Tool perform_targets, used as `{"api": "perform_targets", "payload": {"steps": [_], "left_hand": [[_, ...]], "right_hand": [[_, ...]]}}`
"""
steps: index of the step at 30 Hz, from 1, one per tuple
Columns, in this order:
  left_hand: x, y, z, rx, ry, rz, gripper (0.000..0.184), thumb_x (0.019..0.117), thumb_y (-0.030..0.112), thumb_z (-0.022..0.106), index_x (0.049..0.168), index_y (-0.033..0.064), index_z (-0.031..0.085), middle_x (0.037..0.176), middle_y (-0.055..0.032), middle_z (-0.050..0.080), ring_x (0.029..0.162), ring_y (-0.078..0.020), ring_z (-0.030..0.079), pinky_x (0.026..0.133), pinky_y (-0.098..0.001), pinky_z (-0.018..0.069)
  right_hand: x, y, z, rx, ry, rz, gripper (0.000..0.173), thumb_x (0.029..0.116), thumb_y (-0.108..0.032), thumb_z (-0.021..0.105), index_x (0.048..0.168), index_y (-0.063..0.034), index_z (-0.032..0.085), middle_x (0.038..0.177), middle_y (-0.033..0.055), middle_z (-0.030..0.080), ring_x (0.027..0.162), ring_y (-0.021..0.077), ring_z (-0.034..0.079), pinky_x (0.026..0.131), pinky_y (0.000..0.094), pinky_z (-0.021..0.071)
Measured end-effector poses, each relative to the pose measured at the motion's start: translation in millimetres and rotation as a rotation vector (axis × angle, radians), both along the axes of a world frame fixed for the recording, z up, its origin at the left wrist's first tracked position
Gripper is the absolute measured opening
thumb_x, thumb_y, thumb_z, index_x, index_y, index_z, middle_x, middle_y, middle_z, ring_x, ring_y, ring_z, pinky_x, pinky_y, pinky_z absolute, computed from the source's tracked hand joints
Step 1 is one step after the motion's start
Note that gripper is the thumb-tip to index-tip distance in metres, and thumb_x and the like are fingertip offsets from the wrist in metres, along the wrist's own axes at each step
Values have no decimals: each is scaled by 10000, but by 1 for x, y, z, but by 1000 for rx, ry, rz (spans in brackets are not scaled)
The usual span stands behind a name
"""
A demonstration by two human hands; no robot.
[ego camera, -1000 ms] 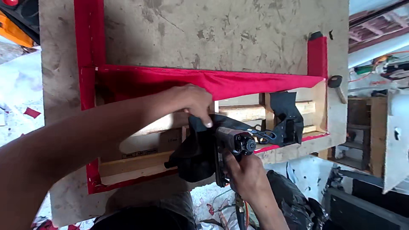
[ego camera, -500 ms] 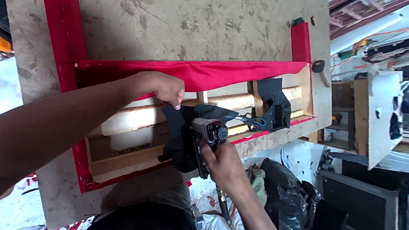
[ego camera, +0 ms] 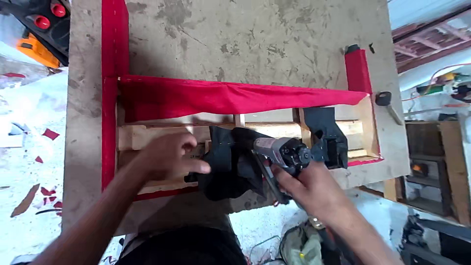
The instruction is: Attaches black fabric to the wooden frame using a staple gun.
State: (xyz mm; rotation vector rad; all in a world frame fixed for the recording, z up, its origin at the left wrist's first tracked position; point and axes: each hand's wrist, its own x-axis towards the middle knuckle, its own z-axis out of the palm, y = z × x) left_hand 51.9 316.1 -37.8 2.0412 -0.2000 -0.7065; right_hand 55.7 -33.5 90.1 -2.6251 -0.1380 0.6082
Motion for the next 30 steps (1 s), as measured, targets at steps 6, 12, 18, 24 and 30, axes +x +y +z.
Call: {"api": "perform_targets", "payload": {"steps": [6, 12, 18, 24, 30], "left_hand": [[-12, -40, -25, 157, 61, 381, 532, 992, 597, 563, 936, 96, 731, 829, -104, 713, 834, -293, 716, 779, -614, 578], [-26, -36, -50, 204, 51, 440, 550, 1012, 600, 516, 940, 92, 715, 850, -116, 704, 847, -308, 706, 781, -625, 563], [-31, -38, -47, 306, 5, 438, 557, 1015, 601, 504, 870, 93, 680, 838, -113, 677, 847, -318, 684, 741, -607, 549], [-29, -36, -51, 334, -8, 419, 571, 1011, 623, 487, 873, 97, 664, 824, -114, 657, 831, -317, 676, 706, -579, 550], [-61, -41, -34, 229, 192, 385, 796, 806, 847, 579, 893, 69, 724, 848, -136, 711, 845, -325, 710, 761, -640, 565]], "right_hand": [[47, -10, -16, -24, -129, 627, 303, 916, -441, 604, 1104, -223, 698, 809, -97, 687, 716, 26, 671, 620, 313, 597], [61, 25, -46, 11, -122, 890, 290, 965, -429, 557, 1114, -215, 683, 825, -93, 672, 720, 30, 656, 640, 294, 580], [61, 43, -54, -100, -93, 958, 329, 974, -483, 525, 1128, -224, 657, 772, -86, 648, 674, 54, 647, 594, 335, 570], [51, 47, -47, -73, -91, 997, 279, 955, -446, 554, 1091, -239, 682, 793, -99, 665, 706, 30, 658, 616, 309, 580], [49, 33, -46, -66, -35, 945, 293, 958, -516, 534, 1066, -281, 670, 763, -126, 641, 653, 11, 631, 589, 301, 571]]}}
